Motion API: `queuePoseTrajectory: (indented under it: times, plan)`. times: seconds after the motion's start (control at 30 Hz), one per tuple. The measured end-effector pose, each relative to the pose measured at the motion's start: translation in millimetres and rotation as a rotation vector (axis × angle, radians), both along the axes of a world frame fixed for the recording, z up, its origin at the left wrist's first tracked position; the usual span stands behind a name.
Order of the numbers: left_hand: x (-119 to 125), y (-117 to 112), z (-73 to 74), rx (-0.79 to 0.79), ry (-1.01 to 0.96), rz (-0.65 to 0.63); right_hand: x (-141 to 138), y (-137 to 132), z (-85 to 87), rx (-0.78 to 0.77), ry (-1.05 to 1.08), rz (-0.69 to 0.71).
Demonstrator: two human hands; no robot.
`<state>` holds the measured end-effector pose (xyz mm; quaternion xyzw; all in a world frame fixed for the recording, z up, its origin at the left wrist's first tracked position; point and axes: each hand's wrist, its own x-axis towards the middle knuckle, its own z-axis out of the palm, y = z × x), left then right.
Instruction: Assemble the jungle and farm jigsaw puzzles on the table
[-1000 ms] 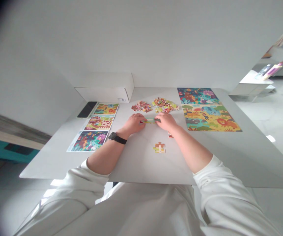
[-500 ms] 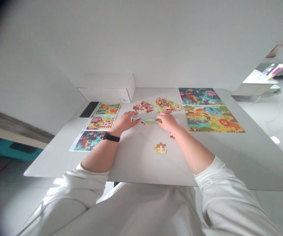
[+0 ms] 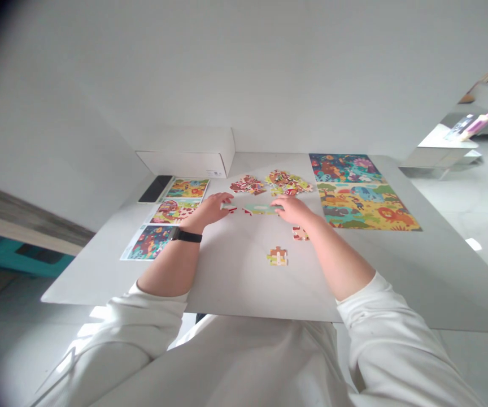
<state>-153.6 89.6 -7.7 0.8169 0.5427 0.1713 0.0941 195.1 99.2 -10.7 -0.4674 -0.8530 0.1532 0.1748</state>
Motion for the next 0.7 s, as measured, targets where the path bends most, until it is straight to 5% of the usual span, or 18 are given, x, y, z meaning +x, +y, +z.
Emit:
queuePoseTrajectory:
  times: [0.27,0.53,0.7]
  plan:
    - [-8.8,3.0,-2.0,-0.025,0.042,0.057,52.6,19.5,16.4,-0.111,0.179,-0.226]
    - [3.9,-2.3,0.5,0.072,0.008,-0.021,21.3,7.7,-1.2,-0.043,0.017,0.011]
    - [24.0,-7.9,0.0,0.055,-0.026,-0.124,19.0,6.6,-0.7,-0.01,-0.029,0.009]
